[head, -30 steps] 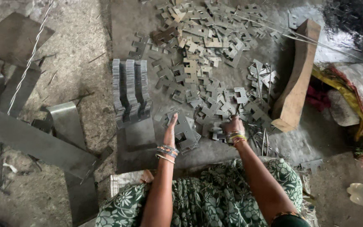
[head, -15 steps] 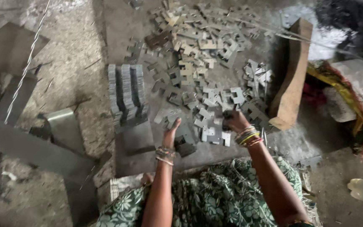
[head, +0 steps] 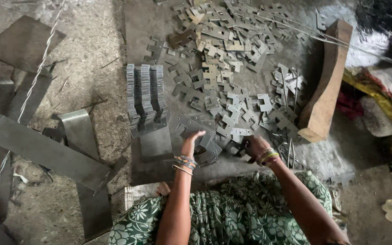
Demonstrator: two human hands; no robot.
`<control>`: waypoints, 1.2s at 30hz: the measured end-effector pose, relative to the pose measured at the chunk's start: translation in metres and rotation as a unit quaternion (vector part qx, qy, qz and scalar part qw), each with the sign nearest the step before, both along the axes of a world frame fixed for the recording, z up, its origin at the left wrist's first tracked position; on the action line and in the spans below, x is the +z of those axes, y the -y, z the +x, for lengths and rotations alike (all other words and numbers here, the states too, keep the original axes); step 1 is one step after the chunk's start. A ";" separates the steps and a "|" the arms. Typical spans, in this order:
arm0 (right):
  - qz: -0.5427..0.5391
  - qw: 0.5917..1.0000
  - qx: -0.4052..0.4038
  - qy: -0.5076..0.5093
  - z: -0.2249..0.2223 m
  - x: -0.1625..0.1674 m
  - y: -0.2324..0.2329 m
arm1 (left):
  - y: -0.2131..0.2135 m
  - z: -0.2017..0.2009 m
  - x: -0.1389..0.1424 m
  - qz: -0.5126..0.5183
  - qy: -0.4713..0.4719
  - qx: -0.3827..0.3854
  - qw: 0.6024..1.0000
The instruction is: The person sits on the floor and sorts small metal brackets from a large pile. They pick up individual pieces, align them, and stack them into neat piles. The person occasionally uses a metal rod to move parts around. The task continues with repetitive sorting and stacking of the metal pieces.
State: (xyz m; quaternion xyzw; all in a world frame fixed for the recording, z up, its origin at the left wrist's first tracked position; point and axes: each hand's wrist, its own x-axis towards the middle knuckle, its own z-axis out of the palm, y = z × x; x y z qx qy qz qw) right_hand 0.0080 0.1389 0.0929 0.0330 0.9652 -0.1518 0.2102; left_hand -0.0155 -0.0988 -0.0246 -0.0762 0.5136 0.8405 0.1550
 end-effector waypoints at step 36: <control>-0.036 0.966 0.088 -0.240 -0.027 0.015 0.043 | 0.006 0.002 0.005 0.061 -0.030 0.013 0.998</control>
